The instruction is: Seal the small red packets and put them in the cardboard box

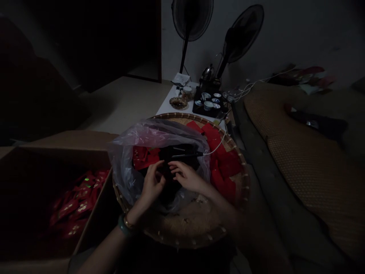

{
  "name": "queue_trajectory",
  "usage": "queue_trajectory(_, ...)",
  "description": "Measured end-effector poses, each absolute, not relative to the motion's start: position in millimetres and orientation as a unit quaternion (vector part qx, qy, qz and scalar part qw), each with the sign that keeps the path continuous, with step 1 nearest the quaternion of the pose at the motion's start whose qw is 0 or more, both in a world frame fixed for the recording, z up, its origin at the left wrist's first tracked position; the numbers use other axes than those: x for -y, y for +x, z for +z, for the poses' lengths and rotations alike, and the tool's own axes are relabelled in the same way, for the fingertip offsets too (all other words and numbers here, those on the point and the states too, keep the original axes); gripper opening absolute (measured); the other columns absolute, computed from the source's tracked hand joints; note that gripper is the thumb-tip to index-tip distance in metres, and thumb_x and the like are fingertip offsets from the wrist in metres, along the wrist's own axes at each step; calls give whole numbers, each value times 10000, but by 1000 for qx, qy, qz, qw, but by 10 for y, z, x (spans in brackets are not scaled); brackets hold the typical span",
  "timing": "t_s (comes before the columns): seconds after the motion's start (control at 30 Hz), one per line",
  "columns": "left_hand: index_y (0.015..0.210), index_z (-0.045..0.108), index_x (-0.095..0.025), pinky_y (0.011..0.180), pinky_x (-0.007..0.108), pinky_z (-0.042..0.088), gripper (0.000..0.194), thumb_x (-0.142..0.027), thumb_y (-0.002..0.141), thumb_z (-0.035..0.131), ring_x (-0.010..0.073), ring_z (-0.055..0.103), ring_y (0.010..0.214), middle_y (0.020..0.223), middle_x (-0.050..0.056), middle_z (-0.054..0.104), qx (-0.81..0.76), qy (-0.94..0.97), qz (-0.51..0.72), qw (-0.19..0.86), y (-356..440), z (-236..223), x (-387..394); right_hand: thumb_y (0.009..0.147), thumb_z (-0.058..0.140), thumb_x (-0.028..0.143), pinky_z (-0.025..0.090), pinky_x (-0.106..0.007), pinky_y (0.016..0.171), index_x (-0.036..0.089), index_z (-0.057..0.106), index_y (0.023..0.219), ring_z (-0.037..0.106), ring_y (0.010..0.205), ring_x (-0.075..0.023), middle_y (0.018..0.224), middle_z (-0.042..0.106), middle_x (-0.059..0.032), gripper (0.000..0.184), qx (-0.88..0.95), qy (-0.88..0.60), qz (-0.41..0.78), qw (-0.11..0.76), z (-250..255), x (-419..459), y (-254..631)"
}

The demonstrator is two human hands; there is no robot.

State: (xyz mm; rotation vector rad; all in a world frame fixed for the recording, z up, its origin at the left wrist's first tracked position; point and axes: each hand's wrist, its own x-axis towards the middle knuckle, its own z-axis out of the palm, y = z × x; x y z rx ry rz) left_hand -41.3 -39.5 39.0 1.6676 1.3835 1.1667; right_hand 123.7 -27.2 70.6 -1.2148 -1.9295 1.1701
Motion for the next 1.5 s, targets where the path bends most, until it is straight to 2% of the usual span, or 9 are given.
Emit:
queue_trajectory(0.2,1149,505,-208,620,223,447,492,-69,678,469,73,497,616,1027,49,514,-521,611,480,353,-375,441,413,761,436,26,410,-352,955,203,521,1178,508,1109,-170,1096,614,-69,461,777,-414,395,262,790,405,1235)
queue_trajectory(0.37,1110,512,-195,605,216,424,450,-115,668,491,66,491,598,1014,44,523,-538,602,475,349,-507,438,361,807,392,67,488,-275,744,205,511,1158,608,850,-127,1000,624,-45,396,692,-505,387,340,577,175,1469)
queue_trajectory(0.47,994,502,-182,534,192,386,347,-148,649,515,58,476,546,919,16,552,-548,579,464,387,-617,396,339,751,489,48,472,-285,753,174,562,1108,596,803,-135,1014,590,-68,385,735,-547,328,230,317,93,1574)
queue_trajectory(0.63,870,434,-194,526,194,385,242,-178,647,526,75,513,553,825,-6,584,-541,567,445,433,-694,323,339,682,687,186,437,-326,836,200,501,1200,540,1011,-215,1095,538,-87,551,811,-522,255,67,41,200,1392)
queue_trajectory(0.83,961,413,-203,612,238,428,280,-231,713,538,120,587,648,792,9,630,-566,601,409,390,-690,348,341,747,609,163,429,-290,783,198,542,1090,582,932,-193,1016,590,-71,351,806,-544,234,11,3,237,1247)
queue_trajectory(0.93,988,424,-205,632,249,444,292,-251,727,547,133,607,671,778,4,633,-575,619,392,365,-685,388,349,749,606,186,427,-274,756,200,543,1090,588,919,-183,1038,589,-71,347,797,-557,236,10,-29,227,1277)
queue_trajectory(1.13,1023,447,-206,610,250,454,297,-235,740,530,150,625,659,728,-6,646,-590,641,370,322,-743,527,370,727,593,126,425,-256,746,180,642,902,603,805,-147,870,643,-38,190,780,-553,268,117,-40,168,1354)
queue_trajectory(1.27,1065,474,-217,584,244,454,350,-212,724,553,154,638,628,704,-21,666,-597,669,340,285,-766,626,355,667,616,118,440,-231,619,175,656,780,576,615,-118,645,616,16,133,722,-574,322,214,2,111,1464)
queue_trajectory(1.5,1029,530,-209,573,221,459,347,-128,693,565,137,640,604,704,-26,677,-568,701,322,286,-553,635,282,594,620,210,421,-193,398,165,547,706,552,468,-104,555,540,57,141,520,-581,539,317,85,123,1635)
